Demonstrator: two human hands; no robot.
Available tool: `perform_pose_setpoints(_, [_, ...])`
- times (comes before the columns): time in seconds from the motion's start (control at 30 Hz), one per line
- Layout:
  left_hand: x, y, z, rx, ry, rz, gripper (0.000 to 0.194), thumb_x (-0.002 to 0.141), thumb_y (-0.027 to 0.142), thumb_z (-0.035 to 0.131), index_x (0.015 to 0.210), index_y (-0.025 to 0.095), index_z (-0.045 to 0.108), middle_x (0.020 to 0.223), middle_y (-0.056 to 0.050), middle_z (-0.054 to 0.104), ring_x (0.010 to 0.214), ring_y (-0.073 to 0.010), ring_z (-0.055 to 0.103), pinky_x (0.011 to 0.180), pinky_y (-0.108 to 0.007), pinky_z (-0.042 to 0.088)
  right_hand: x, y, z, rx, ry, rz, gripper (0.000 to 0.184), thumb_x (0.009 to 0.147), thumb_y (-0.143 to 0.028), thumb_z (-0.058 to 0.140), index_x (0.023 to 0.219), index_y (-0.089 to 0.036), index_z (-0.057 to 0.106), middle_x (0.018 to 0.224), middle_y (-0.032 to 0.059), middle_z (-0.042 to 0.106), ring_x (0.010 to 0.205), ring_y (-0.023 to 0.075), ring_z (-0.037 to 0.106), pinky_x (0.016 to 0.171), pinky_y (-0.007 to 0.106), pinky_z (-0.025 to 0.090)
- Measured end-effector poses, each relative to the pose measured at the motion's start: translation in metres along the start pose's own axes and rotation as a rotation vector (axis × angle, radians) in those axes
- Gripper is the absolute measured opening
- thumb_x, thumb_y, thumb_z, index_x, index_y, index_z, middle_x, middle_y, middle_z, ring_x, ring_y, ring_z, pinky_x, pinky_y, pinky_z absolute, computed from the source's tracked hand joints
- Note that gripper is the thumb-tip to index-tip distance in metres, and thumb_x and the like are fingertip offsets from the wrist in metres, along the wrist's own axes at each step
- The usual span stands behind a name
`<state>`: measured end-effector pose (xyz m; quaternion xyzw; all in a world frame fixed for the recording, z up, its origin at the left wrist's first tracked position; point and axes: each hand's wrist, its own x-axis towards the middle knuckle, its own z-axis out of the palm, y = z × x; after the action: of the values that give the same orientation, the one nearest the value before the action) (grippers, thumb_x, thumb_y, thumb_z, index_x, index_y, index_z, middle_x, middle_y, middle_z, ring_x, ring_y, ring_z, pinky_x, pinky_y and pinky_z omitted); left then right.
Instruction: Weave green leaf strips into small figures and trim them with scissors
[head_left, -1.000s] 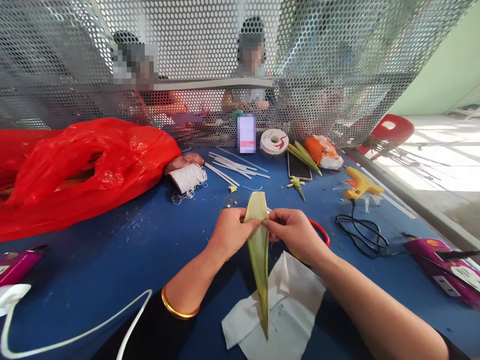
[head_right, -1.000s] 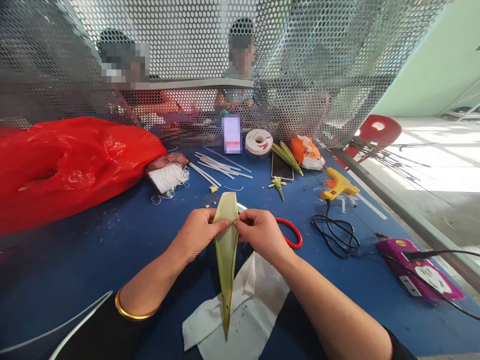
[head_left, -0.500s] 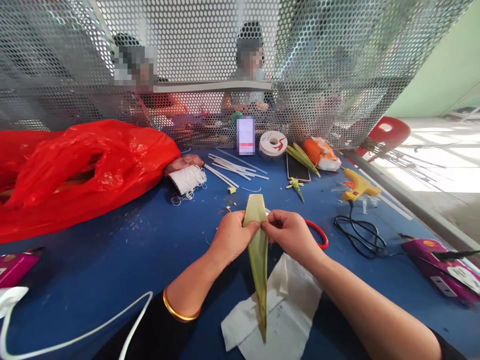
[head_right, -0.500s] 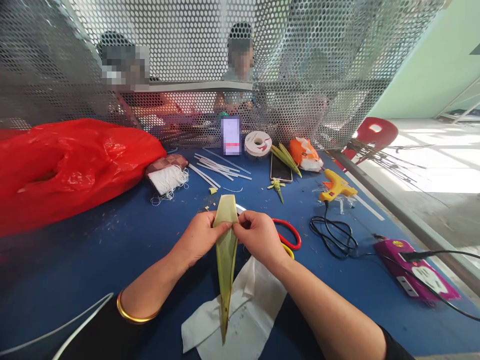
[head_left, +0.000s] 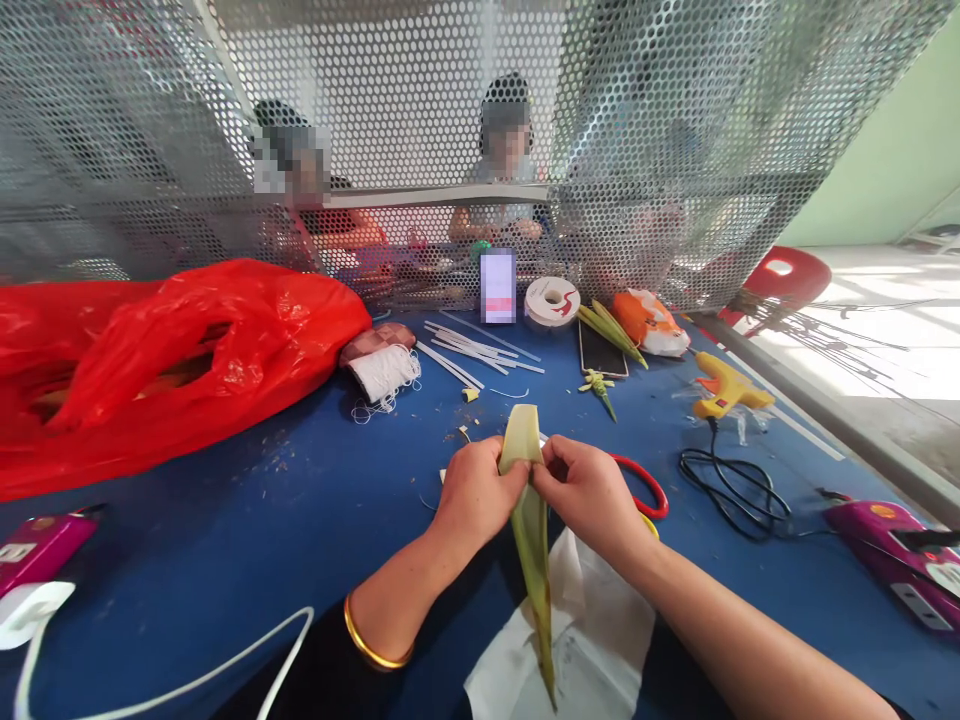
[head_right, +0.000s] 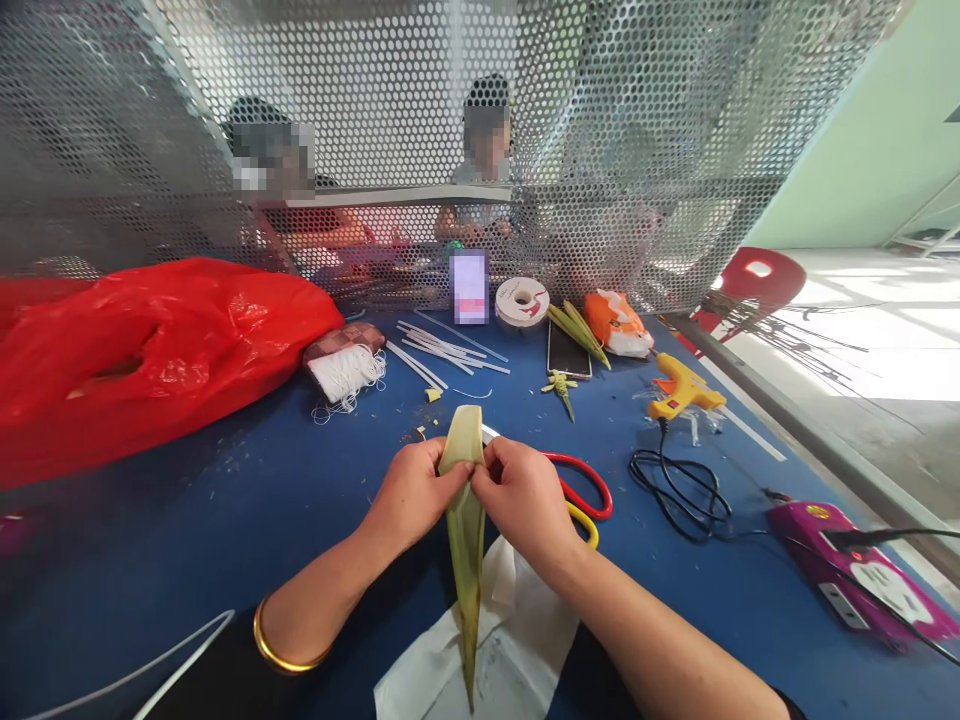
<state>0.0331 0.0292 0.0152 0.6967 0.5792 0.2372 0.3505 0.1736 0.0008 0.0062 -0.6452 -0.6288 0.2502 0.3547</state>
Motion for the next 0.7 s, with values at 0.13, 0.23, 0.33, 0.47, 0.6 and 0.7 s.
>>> perform_pose_setpoints(0.13, [-0.0017, 0.0012, 0.0013, 0.01, 0.006, 0.003, 0.019, 0.077, 0.027, 0.055, 0.079, 0.018, 0.071, 0.069, -0.002, 0.066, 0.065, -0.0172, 0.055, 0.057, -0.025, 0.034, -0.0027, -0.0014, 0.0005, -0.081, 0.021, -0.037, 0.02, 0.076, -0.023, 0.051, 0.059, -0.022, 0.041, 0.055, -0.0036, 0.049, 0.052, 0.0125, 0.041, 0.051, 0.025, 0.027])
perform_pose_setpoints(0.23, [-0.0031, 0.0023, 0.0018, 0.02, 0.025, 0.023, 0.019, 0.077, 0.026, 0.054, 0.079, 0.017, 0.071, 0.068, -0.003, 0.067, 0.064, -0.0176, 0.056, 0.057, -0.026, 0.034, -0.0047, -0.0026, 0.0008, -0.144, 0.037, -0.067, 0.023, 0.077, -0.023, 0.051, 0.059, -0.022, 0.037, 0.056, -0.0028, 0.048, 0.052, 0.0128, 0.039, 0.051, 0.025, 0.025])
perform_pose_setpoints(0.33, [-0.0035, 0.0029, 0.0009, 0.023, 0.043, 0.035, 0.017, 0.077, 0.025, 0.055, 0.077, 0.017, 0.071, 0.067, -0.003, 0.067, 0.063, -0.0173, 0.057, 0.057, -0.025, 0.035, -0.005, -0.003, 0.0009, -0.154, 0.049, -0.073, 0.023, 0.077, -0.022, 0.051, 0.059, -0.022, 0.037, 0.057, -0.0025, 0.048, 0.053, 0.0129, 0.038, 0.052, 0.026, 0.025])
perform_pose_setpoints(0.47, [-0.0015, 0.0021, -0.0025, -0.043, 0.053, 0.026, 0.018, 0.076, 0.026, 0.057, 0.079, 0.017, 0.072, 0.069, -0.004, 0.068, 0.064, -0.0175, 0.058, 0.058, -0.025, 0.038, -0.0014, -0.0014, -0.0015, 0.061, -0.005, -0.006, 0.02, 0.078, -0.027, 0.052, 0.06, -0.021, 0.045, 0.057, -0.003, 0.048, 0.054, 0.013, 0.04, 0.052, 0.025, 0.029])
perform_pose_setpoints(0.6, [0.0012, 0.0011, -0.0056, -0.099, 0.031, 0.012, 0.022, 0.078, 0.03, 0.057, 0.082, 0.016, 0.073, 0.069, -0.003, 0.069, 0.063, -0.0177, 0.058, 0.057, -0.025, 0.04, 0.0025, 0.0017, -0.004, 0.244, -0.107, 0.074, 0.022, 0.08, -0.034, 0.053, 0.063, -0.02, 0.054, 0.057, -0.0024, 0.051, 0.055, 0.0134, 0.044, 0.051, 0.024, 0.032])
perform_pose_setpoints(0.7, [0.0014, 0.0015, -0.0061, -0.106, 0.007, 0.007, 0.022, 0.077, 0.029, 0.057, 0.083, 0.016, 0.073, 0.071, -0.004, 0.07, 0.064, -0.0183, 0.059, 0.057, -0.025, 0.04, 0.0025, 0.0031, -0.0036, 0.227, -0.104, 0.076, 0.021, 0.079, -0.032, 0.053, 0.062, -0.019, 0.054, 0.056, -0.0025, 0.051, 0.055, 0.0132, 0.044, 0.05, 0.024, 0.031])
